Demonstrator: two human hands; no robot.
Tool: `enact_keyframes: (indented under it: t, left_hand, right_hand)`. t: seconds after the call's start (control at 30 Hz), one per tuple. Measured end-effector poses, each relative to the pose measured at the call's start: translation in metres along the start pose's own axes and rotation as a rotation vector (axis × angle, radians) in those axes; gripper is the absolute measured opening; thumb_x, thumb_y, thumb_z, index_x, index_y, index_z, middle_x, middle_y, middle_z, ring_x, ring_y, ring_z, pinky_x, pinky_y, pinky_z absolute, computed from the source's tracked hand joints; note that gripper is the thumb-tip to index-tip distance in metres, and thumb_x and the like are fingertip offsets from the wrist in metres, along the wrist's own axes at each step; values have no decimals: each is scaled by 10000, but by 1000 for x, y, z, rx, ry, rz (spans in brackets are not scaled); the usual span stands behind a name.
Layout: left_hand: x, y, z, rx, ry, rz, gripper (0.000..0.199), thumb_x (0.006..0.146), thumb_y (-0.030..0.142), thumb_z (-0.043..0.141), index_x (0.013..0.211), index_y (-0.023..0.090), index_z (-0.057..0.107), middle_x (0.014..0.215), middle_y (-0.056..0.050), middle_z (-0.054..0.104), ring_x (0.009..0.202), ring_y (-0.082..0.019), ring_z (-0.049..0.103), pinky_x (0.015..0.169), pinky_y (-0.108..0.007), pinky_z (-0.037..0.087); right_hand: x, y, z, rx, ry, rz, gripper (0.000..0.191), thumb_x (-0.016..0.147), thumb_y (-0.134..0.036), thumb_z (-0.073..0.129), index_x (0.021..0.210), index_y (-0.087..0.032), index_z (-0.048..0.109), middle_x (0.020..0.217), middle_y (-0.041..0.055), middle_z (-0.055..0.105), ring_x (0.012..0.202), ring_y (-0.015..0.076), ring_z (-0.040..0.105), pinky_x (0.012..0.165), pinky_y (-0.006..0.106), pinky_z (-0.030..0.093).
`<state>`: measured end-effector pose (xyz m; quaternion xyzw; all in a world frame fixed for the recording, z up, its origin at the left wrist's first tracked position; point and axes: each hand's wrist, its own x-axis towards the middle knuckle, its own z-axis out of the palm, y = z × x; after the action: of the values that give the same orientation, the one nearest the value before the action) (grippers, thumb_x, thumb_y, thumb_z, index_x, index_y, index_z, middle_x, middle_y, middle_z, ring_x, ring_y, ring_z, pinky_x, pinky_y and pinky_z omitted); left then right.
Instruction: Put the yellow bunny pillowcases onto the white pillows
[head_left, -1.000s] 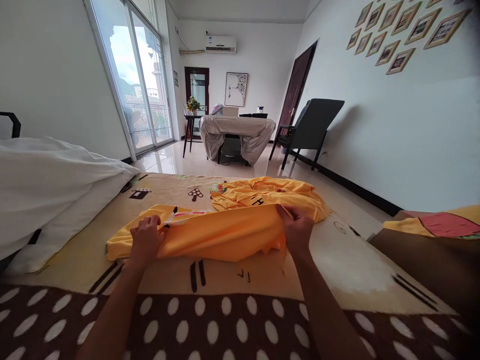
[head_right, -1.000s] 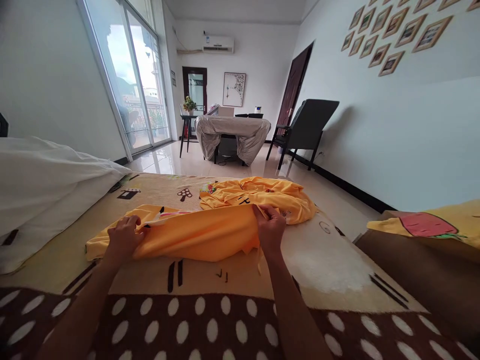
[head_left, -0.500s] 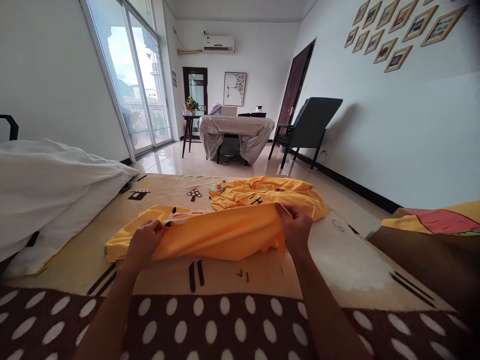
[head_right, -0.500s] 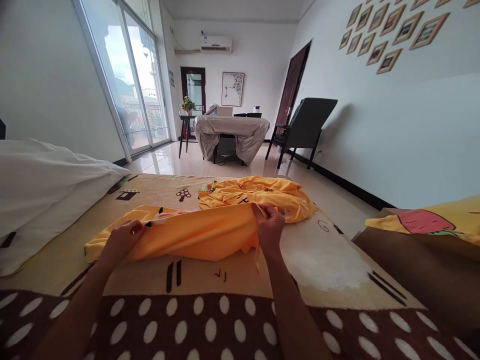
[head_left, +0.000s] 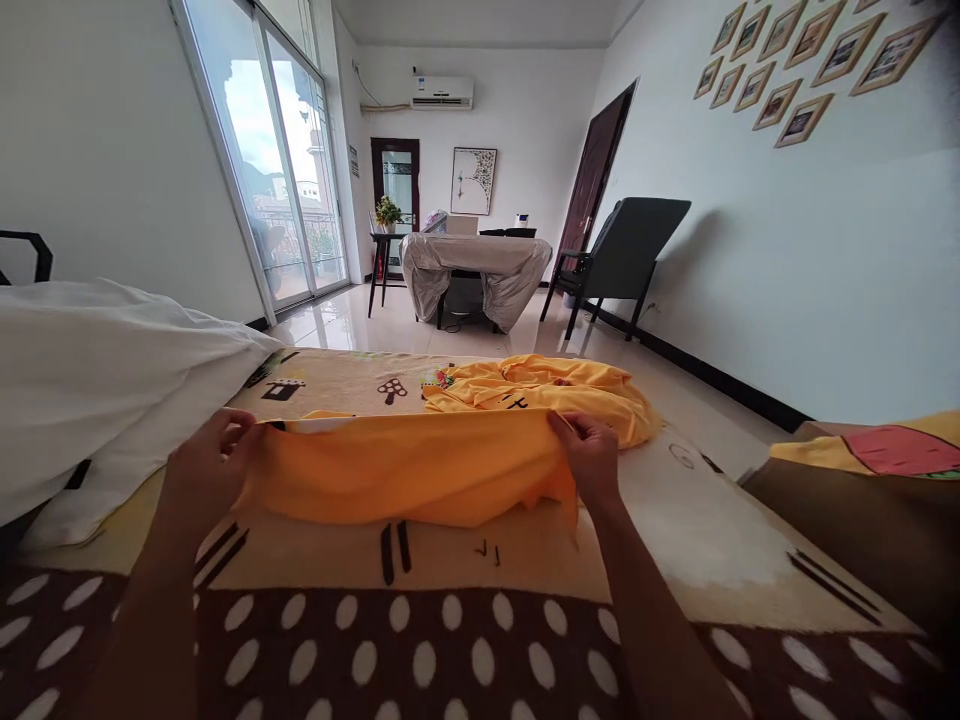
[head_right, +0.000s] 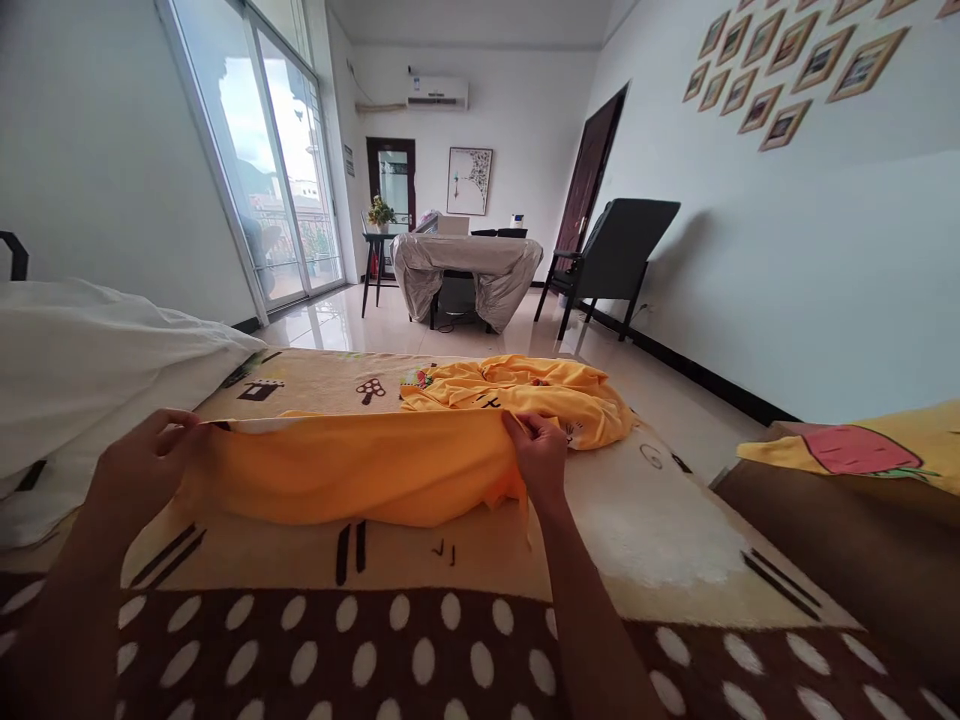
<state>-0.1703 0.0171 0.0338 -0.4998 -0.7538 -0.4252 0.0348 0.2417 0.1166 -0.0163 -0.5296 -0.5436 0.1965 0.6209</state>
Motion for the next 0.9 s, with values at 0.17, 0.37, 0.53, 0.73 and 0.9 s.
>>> enact_keyframes:
  t: [0.17, 0.37, 0.53, 0.73, 0.9]
  left_hand:
    - [-9, 16, -4, -109, 177, -77, 257, 730, 448, 522, 853, 225, 557, 794, 2, 638, 738, -139, 581, 637, -210, 401]
    - [-1, 1, -5, -512, 466, -136, 280, 643, 373, 604, 842, 178, 577, 580, 47, 516, 445, -72, 386, 430, -170, 305]
    - [8, -18, -10, -523, 630, -121, 262, 620, 293, 611, 841, 157, 581, 606, 44, 515, 514, -81, 462, 473, -173, 352]
    - [6, -18, -12, -468, 709, 22, 239, 654, 279, 592, 857, 153, 583, 657, 39, 487, 560, -86, 490, 499, -179, 362]
    - [5, -19, -29, -494, 701, 39, 269, 647, 350, 635, 831, 156, 610, 728, 6, 577, 700, -127, 583, 669, -229, 460]
  right_hand:
    - [6, 16, 3, -58, -163, -12, 432, 649, -557, 678, 750, -139, 718, 738, 73, 704, 707, 204, 608, 649, 297, 455]
    - [1, 17, -8, -78, -781, -94, 380, 676, -428, 687, 954, -176, 739, 898, 60, 726, 786, 192, 630, 686, 280, 476]
    - [-2, 34, -4, -370, -838, -149, 140, 629, -290, 593, 588, -200, 691, 601, -6, 668, 592, 149, 569, 579, 231, 407]
    - [9, 41, -8, -490, -382, -162, 293, 662, -293, 432, 647, -188, 705, 634, 37, 689, 635, 195, 588, 621, 275, 395]
    - [9, 23, -22, -516, 76, -208, 447, 721, -264, 339, 887, -141, 736, 925, 134, 728, 884, 271, 632, 810, 372, 417]
